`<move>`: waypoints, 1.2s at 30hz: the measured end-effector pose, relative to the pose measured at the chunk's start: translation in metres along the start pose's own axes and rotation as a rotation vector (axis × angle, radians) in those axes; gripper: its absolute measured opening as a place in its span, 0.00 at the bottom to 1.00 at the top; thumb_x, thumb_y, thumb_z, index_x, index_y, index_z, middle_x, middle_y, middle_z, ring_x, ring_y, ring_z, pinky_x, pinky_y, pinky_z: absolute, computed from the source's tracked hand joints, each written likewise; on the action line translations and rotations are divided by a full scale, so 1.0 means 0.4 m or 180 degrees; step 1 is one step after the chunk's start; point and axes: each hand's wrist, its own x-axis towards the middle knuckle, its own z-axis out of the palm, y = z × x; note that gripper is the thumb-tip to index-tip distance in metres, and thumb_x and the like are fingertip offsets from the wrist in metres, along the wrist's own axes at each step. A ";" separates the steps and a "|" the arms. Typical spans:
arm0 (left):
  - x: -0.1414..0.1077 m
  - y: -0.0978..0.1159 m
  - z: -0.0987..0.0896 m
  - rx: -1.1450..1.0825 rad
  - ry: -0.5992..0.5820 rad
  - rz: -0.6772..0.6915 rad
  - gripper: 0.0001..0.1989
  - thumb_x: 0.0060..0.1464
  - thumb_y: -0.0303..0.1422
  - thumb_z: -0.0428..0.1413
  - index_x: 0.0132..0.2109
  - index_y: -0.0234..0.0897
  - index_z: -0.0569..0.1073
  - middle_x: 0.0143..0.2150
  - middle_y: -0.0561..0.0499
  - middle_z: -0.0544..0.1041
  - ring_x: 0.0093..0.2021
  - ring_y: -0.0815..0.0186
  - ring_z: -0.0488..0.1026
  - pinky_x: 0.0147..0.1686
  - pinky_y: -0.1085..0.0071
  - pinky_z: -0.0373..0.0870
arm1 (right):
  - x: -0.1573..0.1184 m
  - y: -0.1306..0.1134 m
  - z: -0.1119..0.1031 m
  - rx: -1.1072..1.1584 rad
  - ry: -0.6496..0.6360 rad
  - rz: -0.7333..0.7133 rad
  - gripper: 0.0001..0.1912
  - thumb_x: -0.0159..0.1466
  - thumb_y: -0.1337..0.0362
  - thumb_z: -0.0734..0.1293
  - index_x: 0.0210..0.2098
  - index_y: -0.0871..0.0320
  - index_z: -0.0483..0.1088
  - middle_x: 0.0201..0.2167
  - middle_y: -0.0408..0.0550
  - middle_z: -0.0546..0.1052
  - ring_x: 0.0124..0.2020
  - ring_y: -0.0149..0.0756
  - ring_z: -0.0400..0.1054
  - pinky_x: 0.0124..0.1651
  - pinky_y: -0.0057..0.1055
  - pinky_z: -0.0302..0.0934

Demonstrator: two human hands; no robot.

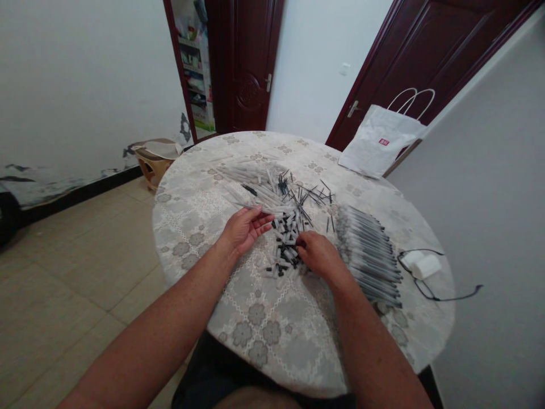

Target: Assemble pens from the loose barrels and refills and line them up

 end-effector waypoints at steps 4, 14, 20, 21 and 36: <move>-0.001 0.000 0.001 0.0046 -0.0004 -0.0007 0.06 0.55 0.26 0.62 0.36 0.33 0.72 0.35 0.45 0.82 0.37 0.60 0.83 0.32 0.70 0.79 | 0.002 -0.003 0.000 0.0002 -0.0071 -0.0020 0.10 0.66 0.63 0.65 0.44 0.54 0.76 0.44 0.51 0.78 0.47 0.39 0.71 0.47 0.28 0.57; -0.006 -0.005 0.001 0.0202 -0.0042 -0.0055 0.07 0.57 0.28 0.63 0.38 0.32 0.71 0.37 0.44 0.82 0.38 0.60 0.83 0.33 0.69 0.80 | 0.004 0.003 0.019 0.0106 0.0232 -0.0254 0.06 0.65 0.65 0.66 0.36 0.54 0.76 0.38 0.49 0.79 0.41 0.39 0.72 0.42 0.29 0.58; -0.014 -0.006 0.007 0.0251 -0.0135 -0.0072 0.10 0.54 0.27 0.65 0.40 0.33 0.72 0.38 0.44 0.82 0.39 0.59 0.83 0.35 0.68 0.80 | 0.009 -0.010 0.008 0.0981 0.1228 -0.0174 0.05 0.65 0.62 0.65 0.36 0.55 0.72 0.31 0.47 0.78 0.33 0.37 0.71 0.40 0.30 0.60; -0.016 -0.007 0.009 0.0275 -0.0198 -0.0072 0.10 0.54 0.27 0.65 0.40 0.33 0.72 0.38 0.44 0.82 0.39 0.58 0.83 0.35 0.68 0.80 | 0.009 -0.018 0.007 0.1273 0.1391 -0.0117 0.06 0.65 0.60 0.65 0.36 0.55 0.72 0.30 0.45 0.78 0.32 0.36 0.71 0.39 0.30 0.61; -0.029 -0.026 0.016 0.0526 -0.0899 -0.0093 0.12 0.53 0.30 0.67 0.43 0.33 0.74 0.46 0.42 0.82 0.45 0.58 0.82 0.42 0.64 0.80 | 0.007 -0.075 0.031 0.2680 0.1630 -0.0074 0.09 0.62 0.57 0.69 0.36 0.56 0.73 0.28 0.42 0.77 0.28 0.33 0.71 0.32 0.28 0.63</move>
